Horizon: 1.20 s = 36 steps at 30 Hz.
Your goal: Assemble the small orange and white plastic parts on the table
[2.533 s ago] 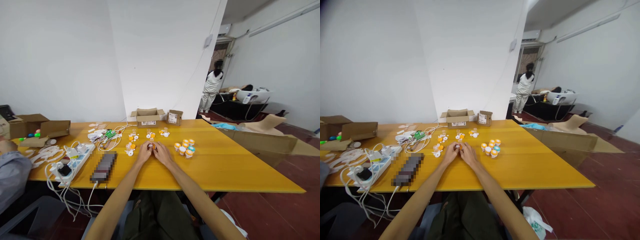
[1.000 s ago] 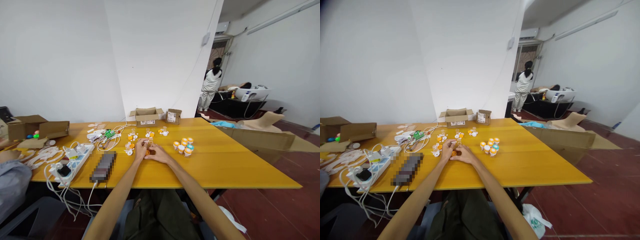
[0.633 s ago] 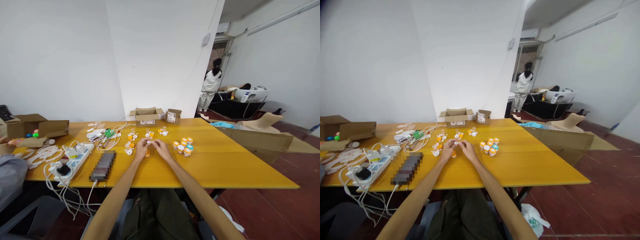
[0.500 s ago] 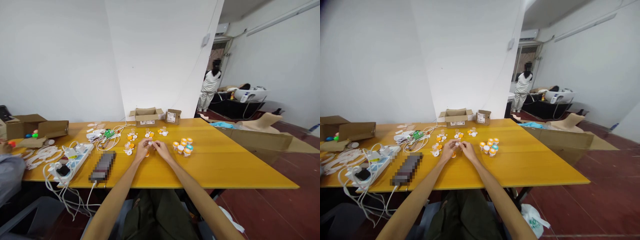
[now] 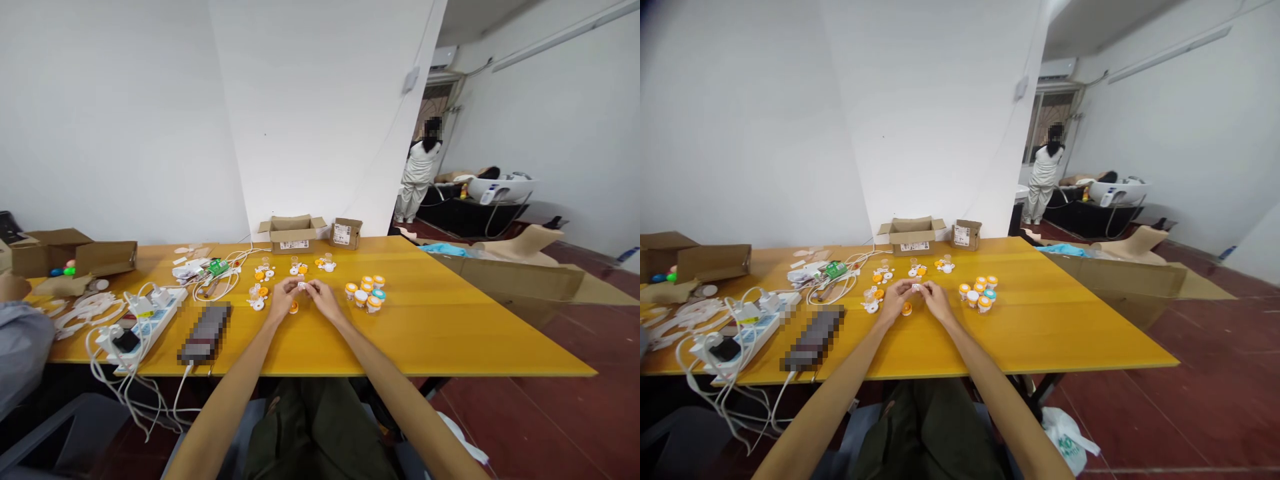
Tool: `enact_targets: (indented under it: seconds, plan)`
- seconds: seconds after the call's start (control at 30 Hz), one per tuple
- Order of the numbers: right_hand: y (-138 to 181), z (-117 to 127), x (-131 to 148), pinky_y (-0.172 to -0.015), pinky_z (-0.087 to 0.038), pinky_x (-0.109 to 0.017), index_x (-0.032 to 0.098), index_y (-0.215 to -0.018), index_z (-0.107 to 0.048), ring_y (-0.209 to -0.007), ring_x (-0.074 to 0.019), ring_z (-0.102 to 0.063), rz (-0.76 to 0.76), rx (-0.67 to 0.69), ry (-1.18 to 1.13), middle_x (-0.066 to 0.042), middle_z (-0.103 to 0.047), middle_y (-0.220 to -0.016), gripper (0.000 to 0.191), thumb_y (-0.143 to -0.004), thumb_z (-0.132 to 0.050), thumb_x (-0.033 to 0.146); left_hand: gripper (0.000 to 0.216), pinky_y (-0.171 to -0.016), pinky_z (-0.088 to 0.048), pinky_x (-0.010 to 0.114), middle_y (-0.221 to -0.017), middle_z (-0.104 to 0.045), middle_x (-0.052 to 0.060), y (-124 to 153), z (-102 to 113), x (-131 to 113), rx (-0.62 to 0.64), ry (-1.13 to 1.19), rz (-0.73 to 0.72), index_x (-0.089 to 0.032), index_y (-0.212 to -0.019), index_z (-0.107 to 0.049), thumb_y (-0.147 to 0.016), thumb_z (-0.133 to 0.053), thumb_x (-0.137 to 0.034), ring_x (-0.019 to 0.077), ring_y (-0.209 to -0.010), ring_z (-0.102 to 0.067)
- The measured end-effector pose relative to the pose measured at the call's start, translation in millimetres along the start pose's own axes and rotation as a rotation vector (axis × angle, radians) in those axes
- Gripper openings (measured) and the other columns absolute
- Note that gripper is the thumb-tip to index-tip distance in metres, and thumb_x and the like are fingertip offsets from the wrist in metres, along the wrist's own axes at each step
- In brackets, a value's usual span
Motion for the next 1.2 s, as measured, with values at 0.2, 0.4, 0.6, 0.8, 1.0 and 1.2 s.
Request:
enact_targets:
  seconds: [0.2,0.4,0.6,0.8,1.0,1.2]
  plan:
    - [1.0,-1.2,0.3,-0.062,-0.041,-0.031,0.025,-0.063,-0.048,-0.062,-0.0190,-0.054,0.018,-0.012,0.178,0.001,-0.058,-0.061,0.039,-0.091,-0.043,0.051,0.029,-0.090,-0.055,0.037,-0.094,-0.079,0.007,3.3,-1.6,-2.1,0.002,0.045,0.045,-0.019,-0.088,-0.077,-0.063,-0.085,-0.031,0.0220,-0.090,-0.073]
    - [-0.5,-1.3,-2.0,-0.063,-0.040,-0.031,0.026,-0.062,-0.048,-0.061,-0.0193,-0.052,-0.008,0.005,0.176,0.001,-0.056,-0.060,0.044,-0.092,-0.038,0.057,0.034,-0.094,-0.054,0.040,-0.093,-0.080,0.008,5.5,-4.6,-3.8,0.007,0.085,0.098,-0.019,-0.086,-0.078,-0.058,-0.089,-0.034,0.0244,-0.091,-0.073]
    - [-3.1,-3.0,-5.3,-0.064,-0.041,-0.031,0.025,-0.060,-0.048,-0.061,-0.0191,-0.050,-0.030,0.025,0.091,0.001,-0.054,-0.058,0.051,-0.089,-0.036,0.066,0.034,-0.095,-0.053,0.039,-0.094,-0.080,0.008,5.5,-4.5,-3.0,0.016,0.097,0.096,-0.019,-0.086,-0.079,-0.057,-0.090,-0.033,0.0241,-0.093,-0.073]
    - [-4.3,-1.7,-7.0,-0.062,-0.041,-0.031,0.025,-0.056,-0.047,-0.058,-0.0181,-0.049,-0.081,0.005,0.005,0.001,-0.051,-0.054,0.056,-0.084,-0.039,0.073,0.035,-0.089,-0.054,0.035,-0.084,-0.077,0.005,2.5,-4.9,1.4,0.032,0.051,0.062,-0.019,-0.094,-0.078,-0.062,-0.086,-0.028,0.0203,-0.084,-0.071]
    - [-3.6,-1.5,-5.6,-0.061,-0.041,-0.032,0.024,-0.054,-0.045,-0.058,-0.0177,-0.047,-0.070,0.039,0.003,0.001,-0.049,-0.053,0.059,-0.083,-0.037,0.076,0.032,-0.085,-0.054,0.033,-0.083,-0.075,0.002,1.5,-8.5,-1.0,0.056,-0.001,0.000,-0.021,-0.099,-0.077,-0.067,-0.080,-0.024,0.0173,-0.080,-0.068]
    - [-5.1,-3.2,-12.3,-0.062,-0.041,-0.031,0.024,-0.057,-0.047,-0.059,-0.0177,-0.047,-0.082,0.058,-0.036,0.001,-0.049,-0.054,0.061,-0.081,-0.038,0.079,0.034,-0.086,-0.054,0.033,-0.086,-0.075,0.002,3.8,-9.7,-4.6,0.068,-0.028,-0.031,-0.021,-0.103,-0.076,-0.069,-0.078,-0.023,0.0173,-0.082,-0.068]
Point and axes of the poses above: each hand's wrist, its own y-axis away from the middle knuckle, its own z-axis out of the back of the hand, x = y × z, the point moved 7 cm from there along -y, towards the middle knuckle
